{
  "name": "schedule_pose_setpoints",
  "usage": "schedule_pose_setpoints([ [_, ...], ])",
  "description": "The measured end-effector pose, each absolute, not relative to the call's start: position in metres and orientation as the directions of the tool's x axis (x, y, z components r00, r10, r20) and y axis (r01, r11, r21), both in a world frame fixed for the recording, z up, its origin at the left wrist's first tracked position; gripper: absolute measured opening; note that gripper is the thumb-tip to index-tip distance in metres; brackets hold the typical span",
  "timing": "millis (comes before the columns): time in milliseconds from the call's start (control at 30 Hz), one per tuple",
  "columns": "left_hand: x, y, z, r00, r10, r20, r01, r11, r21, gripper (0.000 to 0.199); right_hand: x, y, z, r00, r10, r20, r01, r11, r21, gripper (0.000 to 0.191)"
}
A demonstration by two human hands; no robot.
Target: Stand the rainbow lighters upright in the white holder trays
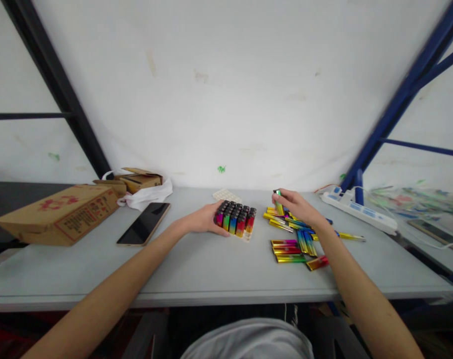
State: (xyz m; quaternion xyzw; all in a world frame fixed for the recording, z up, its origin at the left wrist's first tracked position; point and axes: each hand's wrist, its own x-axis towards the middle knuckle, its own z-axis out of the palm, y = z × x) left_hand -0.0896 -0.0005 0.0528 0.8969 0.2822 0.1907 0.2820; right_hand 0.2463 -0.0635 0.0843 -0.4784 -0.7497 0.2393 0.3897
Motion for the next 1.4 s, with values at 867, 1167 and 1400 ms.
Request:
schedule_pose_setpoints([
  [867, -0.09, 0.0, 0.051, 0.764, 0.614, 0.198, 0.403, -0.695, 0.595, 0.087, 0.195, -0.06, 0.058, -0.059, 0.901, 0.43, 0.619, 0.37, -0.693, 0.039],
  [1167, -0.09, 0.006, 0.043, 0.778, 0.59, 0.215, 0.375, -0.711, 0.594, 0.092, 0.193, -0.08, 0.081, -0.349, 0.831, 0.433, 0.522, 0.556, -0.647, 0.043],
  [1400, -0.089, 0.004, 0.046, 0.779, 0.594, 0.202, 0.376, -0.7, 0.608, 0.088, 0.191, -0.083, 0.08, -0.436, 0.803, 0.406, 0.653, 0.593, -0.471, 0.039],
])
